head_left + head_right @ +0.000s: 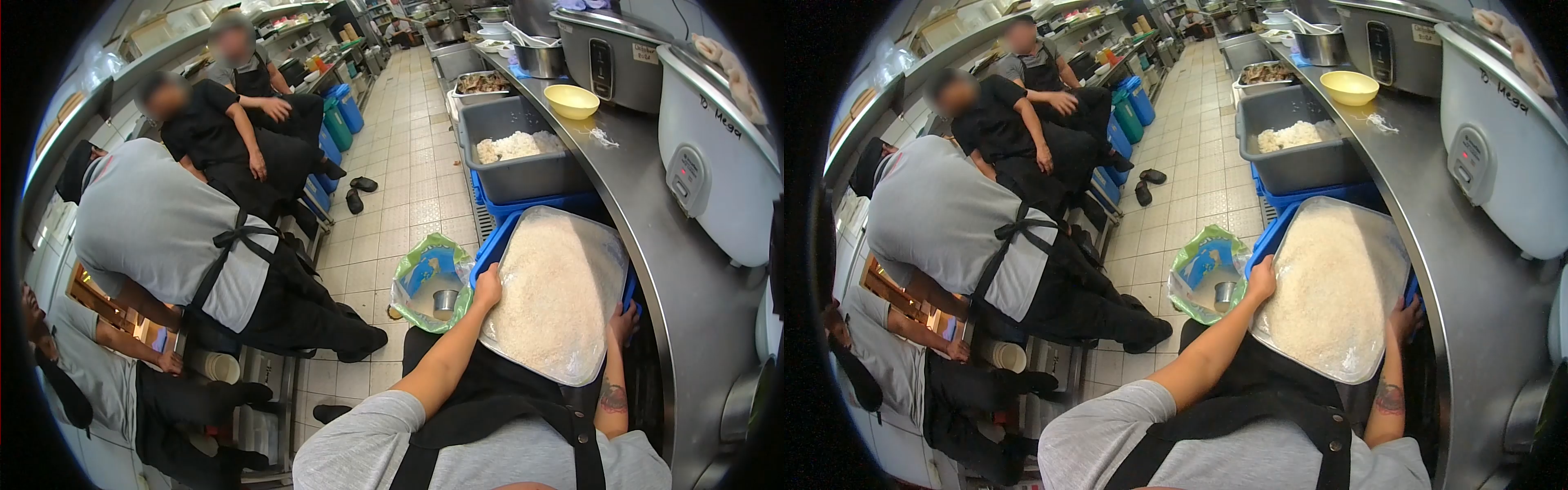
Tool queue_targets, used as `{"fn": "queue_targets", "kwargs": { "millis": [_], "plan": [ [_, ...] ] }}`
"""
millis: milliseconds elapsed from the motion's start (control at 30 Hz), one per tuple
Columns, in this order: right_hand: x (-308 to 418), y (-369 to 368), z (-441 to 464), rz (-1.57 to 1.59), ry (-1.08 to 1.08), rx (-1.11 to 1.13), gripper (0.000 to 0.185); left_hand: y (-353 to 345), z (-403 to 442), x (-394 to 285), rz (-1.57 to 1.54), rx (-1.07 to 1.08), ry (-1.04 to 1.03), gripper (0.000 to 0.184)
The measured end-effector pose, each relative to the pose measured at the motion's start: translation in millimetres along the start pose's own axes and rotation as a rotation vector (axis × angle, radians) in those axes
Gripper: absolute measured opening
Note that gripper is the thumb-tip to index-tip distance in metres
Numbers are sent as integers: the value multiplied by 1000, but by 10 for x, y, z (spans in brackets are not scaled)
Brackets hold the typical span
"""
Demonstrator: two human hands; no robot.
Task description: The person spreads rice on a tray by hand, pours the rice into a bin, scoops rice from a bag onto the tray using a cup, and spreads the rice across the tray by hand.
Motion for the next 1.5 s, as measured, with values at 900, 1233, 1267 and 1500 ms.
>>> {"fn": "queue_targets", "kwargs": {
  "millis": [900, 1233, 1267, 1500],
  "plan": [
    [399, 543, -416, 36, -1, 12, 53, -52, -15, 73, 21, 28, 48, 30],
    [2169, 2246, -1813, 795, 871, 48, 29, -119, 34, 191, -43, 11, 62, 28],
    [2421, 2668, -1944, 965, 914, 34, 26, -111, 46, 196, -44, 13, 53, 28],
    [2564, 4798, -2453, 1749, 1476, -721, 27, -78, 47, 129, -60, 21, 59, 30]
  ]
}}
Point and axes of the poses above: each hand's wrist, its own z-axis towards the middle knuckle, its own y-axis out of the back of the hand, x = y × z, the point moved 4 cm from there along z, towards the middle knuckle, and after that the axes turned 4 degrees about -y, right-handed, at the moved point
